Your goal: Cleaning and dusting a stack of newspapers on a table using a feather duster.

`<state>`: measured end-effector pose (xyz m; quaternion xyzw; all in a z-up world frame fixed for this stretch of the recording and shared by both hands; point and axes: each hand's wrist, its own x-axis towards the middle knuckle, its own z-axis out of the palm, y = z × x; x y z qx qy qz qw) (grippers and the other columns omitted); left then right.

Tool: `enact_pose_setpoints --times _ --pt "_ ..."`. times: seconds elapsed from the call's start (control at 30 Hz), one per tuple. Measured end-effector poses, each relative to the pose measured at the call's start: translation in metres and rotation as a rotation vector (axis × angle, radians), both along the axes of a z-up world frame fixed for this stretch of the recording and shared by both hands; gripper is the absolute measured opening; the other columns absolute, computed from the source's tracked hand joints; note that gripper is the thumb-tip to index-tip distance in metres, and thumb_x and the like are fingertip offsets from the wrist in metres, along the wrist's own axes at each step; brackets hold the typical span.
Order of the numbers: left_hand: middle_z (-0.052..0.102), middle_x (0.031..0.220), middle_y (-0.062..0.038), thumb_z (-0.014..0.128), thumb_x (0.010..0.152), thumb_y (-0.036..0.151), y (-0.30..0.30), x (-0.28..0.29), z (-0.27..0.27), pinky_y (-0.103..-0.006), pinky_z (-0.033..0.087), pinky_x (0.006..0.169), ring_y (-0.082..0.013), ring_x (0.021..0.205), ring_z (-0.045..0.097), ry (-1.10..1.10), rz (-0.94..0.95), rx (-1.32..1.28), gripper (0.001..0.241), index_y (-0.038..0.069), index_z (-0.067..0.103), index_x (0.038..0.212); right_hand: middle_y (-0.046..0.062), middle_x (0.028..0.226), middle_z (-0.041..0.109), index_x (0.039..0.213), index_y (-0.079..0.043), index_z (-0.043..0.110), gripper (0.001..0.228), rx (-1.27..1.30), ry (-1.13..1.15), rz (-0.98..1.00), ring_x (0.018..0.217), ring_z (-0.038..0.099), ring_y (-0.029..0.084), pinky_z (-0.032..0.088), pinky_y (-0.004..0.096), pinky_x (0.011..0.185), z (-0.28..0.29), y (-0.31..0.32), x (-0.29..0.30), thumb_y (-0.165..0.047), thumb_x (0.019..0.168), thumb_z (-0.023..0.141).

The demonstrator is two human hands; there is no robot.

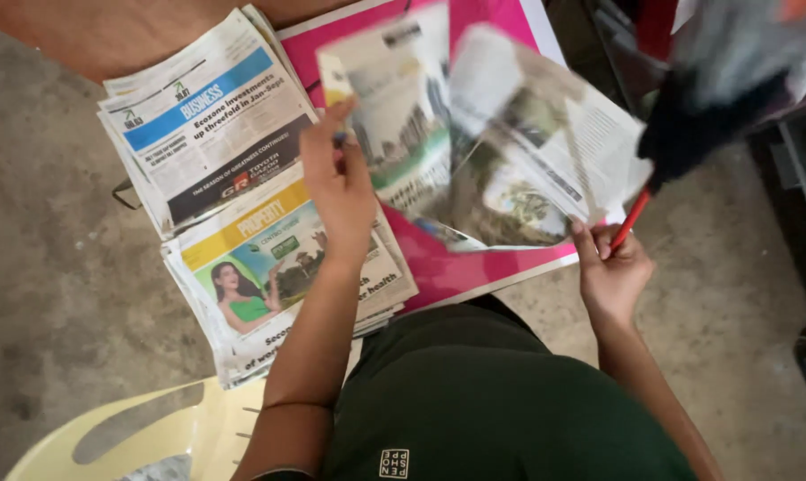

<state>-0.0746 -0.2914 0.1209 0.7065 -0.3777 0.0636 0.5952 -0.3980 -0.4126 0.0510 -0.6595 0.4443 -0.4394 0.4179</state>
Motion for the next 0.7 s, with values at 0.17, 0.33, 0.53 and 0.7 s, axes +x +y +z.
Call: enact_pose_setpoints --times 0.17,0.33,0.53,0.7 --pt "0.059 0.131 -0.012 0.061 0.105 -0.004 -0.031 -0.029 -0.012 -0.0293 0.057 0.085 -0.0195 0.11 0.064 0.035 -0.039 -0.156 0.042 0.006 0.048 0.144 0.005 0.078 0.055 0.077 -0.009 0.042 0.045 0.079 0.117 0.009 0.073 0.046 0.009 0.041 0.027 0.067 -0.006 -0.026 -0.005 -0.005 0.097 0.082" --pt "0.054 0.128 -0.013 0.064 0.105 -0.001 -0.053 -0.079 -0.019 -0.0298 0.061 0.084 -0.02 0.109 0.063 0.146 -0.152 -0.26 0.034 0.004 0.048 0.134 0.003 0.1 0.066 0.071 -0.012 0.034 0.043 -0.043 -0.089 0.428 0.088 0.059 0.007 0.05 0.024 0.074 0.059 -0.022 0.052 -0.001 0.079 0.075" --pt "0.053 0.13 -0.014 0.065 0.107 0.005 -0.066 -0.099 -0.018 -0.0283 0.062 0.082 -0.0211 0.114 0.064 0.304 -0.19 -0.194 0.033 0.002 0.048 0.135 0.011 0.073 0.056 0.074 -0.01 0.03 0.058 0.03 0.159 0.457 0.07 0.051 0.011 0.05 0.028 0.07 0.001 -0.046 0.039 0.002 0.091 0.084" --pt "0.051 0.125 -0.018 0.079 0.092 0.024 -0.065 -0.115 -0.014 -0.0312 0.06 0.081 -0.0251 0.114 0.059 0.373 -0.243 0.063 0.089 -0.007 0.019 0.15 0.009 0.094 0.071 0.077 -0.012 0.036 0.051 0.042 -0.093 0.481 0.085 0.061 0.008 0.052 0.024 0.074 0.012 -0.062 0.047 0.011 0.086 0.081"
